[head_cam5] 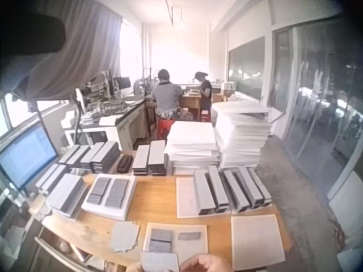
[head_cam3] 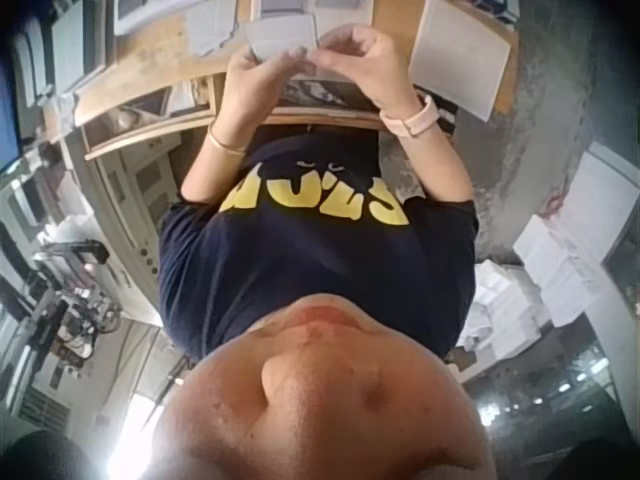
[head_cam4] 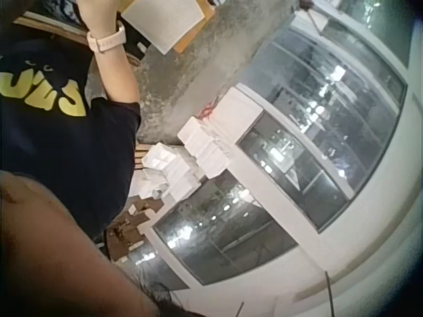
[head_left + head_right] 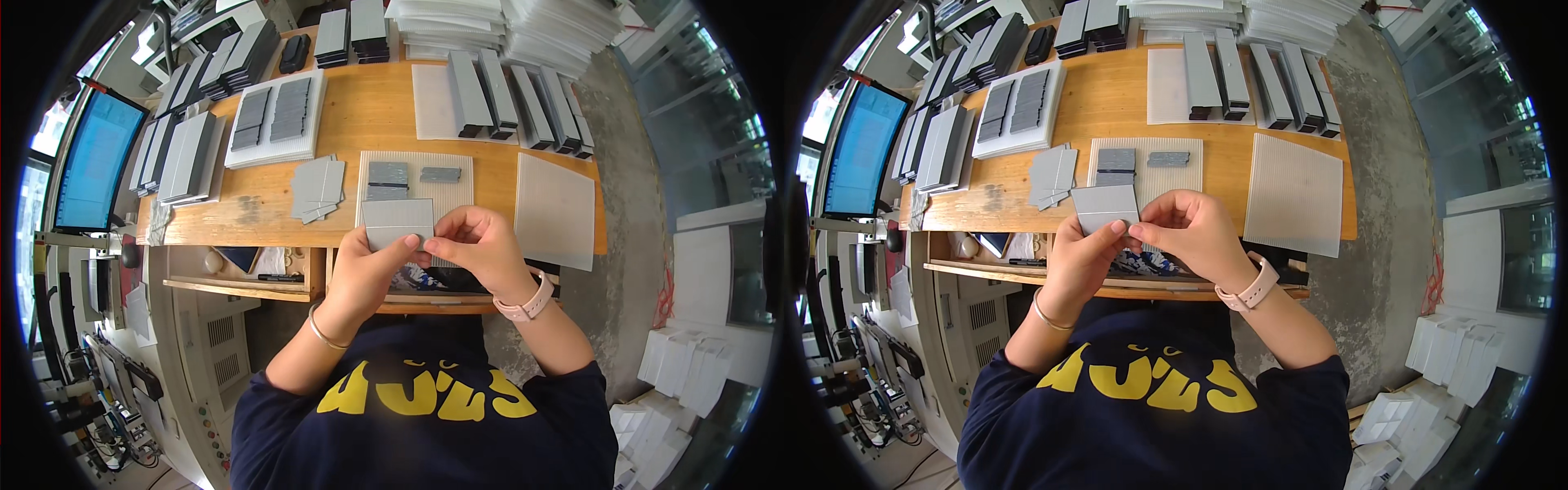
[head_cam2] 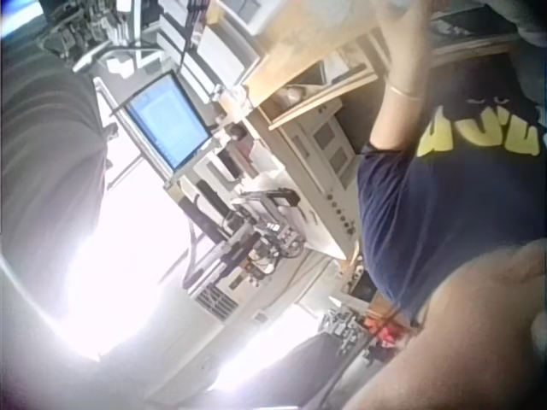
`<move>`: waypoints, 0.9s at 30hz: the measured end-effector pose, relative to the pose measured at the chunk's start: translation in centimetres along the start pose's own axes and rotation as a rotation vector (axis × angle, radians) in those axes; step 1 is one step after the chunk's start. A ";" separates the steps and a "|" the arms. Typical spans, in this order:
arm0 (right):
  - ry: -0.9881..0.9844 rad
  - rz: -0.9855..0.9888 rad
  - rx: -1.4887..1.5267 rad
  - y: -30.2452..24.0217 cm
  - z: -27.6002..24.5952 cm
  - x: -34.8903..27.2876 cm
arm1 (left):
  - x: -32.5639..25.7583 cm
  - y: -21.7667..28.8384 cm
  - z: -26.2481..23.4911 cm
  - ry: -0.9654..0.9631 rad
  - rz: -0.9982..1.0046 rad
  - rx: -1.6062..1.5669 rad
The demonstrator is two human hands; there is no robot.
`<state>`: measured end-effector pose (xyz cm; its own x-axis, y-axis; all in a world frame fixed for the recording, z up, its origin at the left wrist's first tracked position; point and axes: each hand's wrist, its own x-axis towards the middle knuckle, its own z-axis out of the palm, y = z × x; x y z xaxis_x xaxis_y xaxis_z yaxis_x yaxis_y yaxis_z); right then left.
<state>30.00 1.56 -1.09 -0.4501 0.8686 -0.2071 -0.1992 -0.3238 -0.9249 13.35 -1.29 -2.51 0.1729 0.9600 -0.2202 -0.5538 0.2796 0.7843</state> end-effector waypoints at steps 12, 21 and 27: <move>-0.039 0.107 0.141 -0.5 -1.2 0.6 | 0.4 0.8 0.6 -0.014 -0.100 -0.011; -0.018 0.152 0.195 -0.1 -1.7 1.0 | 1.4 1.0 0.7 0.014 -0.135 0.071; -0.055 0.161 0.267 0.4 -2.1 1.2 | 1.8 0.9 0.8 -0.008 -0.158 0.005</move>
<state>31.24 3.24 -2.35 -0.5398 0.7786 -0.3200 -0.3396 -0.5492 -0.7635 13.78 0.70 -1.76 0.2635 0.9040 -0.3366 -0.5150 0.4269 0.7434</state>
